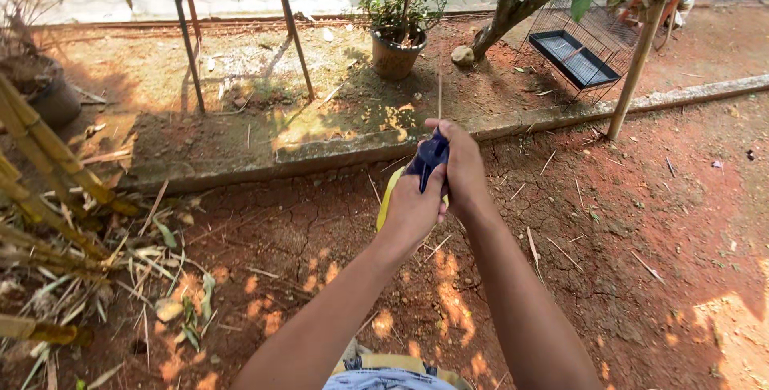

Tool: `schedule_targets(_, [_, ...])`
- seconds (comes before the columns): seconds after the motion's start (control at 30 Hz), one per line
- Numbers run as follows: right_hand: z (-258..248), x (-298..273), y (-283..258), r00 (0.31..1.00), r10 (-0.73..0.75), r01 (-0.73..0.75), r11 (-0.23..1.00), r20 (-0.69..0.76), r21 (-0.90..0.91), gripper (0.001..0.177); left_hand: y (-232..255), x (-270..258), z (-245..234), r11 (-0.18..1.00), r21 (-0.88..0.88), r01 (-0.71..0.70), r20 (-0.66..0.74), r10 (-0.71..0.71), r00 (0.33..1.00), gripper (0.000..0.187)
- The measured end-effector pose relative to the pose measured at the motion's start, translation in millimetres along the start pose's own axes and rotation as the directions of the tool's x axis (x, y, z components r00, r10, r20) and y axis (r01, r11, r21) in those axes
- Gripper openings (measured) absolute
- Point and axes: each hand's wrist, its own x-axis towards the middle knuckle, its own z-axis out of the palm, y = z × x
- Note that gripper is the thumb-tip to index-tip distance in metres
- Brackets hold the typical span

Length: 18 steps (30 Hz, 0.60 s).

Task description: The person pumps a pressure sprayer bottle and sprays liquid onto various potted plants and plants in the ground.

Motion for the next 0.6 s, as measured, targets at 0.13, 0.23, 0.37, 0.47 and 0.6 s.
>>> schedule_targets(0.13, [-7.4, 58.9, 35.7, 0.996, 0.081, -0.085, 0.991, 0.039, 0.102, 0.046, -9.1, 48.4, -0.1, 1.000, -0.016, 0.014, -0.004, -0.014, 1.000, 0.038])
schedule_targets(0.23, [-7.0, 113.2, 50.9, 0.997, 0.007, -0.013, 0.997, 0.076, 0.077, 0.044, -12.3, 101.0, -2.0, 0.996, 0.074, 0.057, -0.032, -0.055, 0.998, 0.043])
schedule_targets(0.37, [-9.5, 174.6, 65.3, 0.996, 0.087, -0.083, 0.988, 0.024, -0.133, 0.044, -19.9, 169.2, -9.1, 0.997, -0.050, 0.061, 0.032, -0.059, 0.998, 0.037])
schedule_targets(0.47, [-1.9, 230.2, 67.7, 0.995, -0.037, 0.043, 0.997, 0.089, -0.071, 0.043, -8.3, 224.2, -10.0, 1.000, -0.029, -0.013, 0.008, 0.013, 1.000, 0.039])
schedule_targets(0.6, [6.6, 279.7, 59.8, 0.995, 0.015, 0.000, 0.988, 0.097, -0.155, 0.051, 3.7, 274.4, -16.6, 0.924, 0.378, 0.059, -0.172, 0.008, 0.985, 0.051])
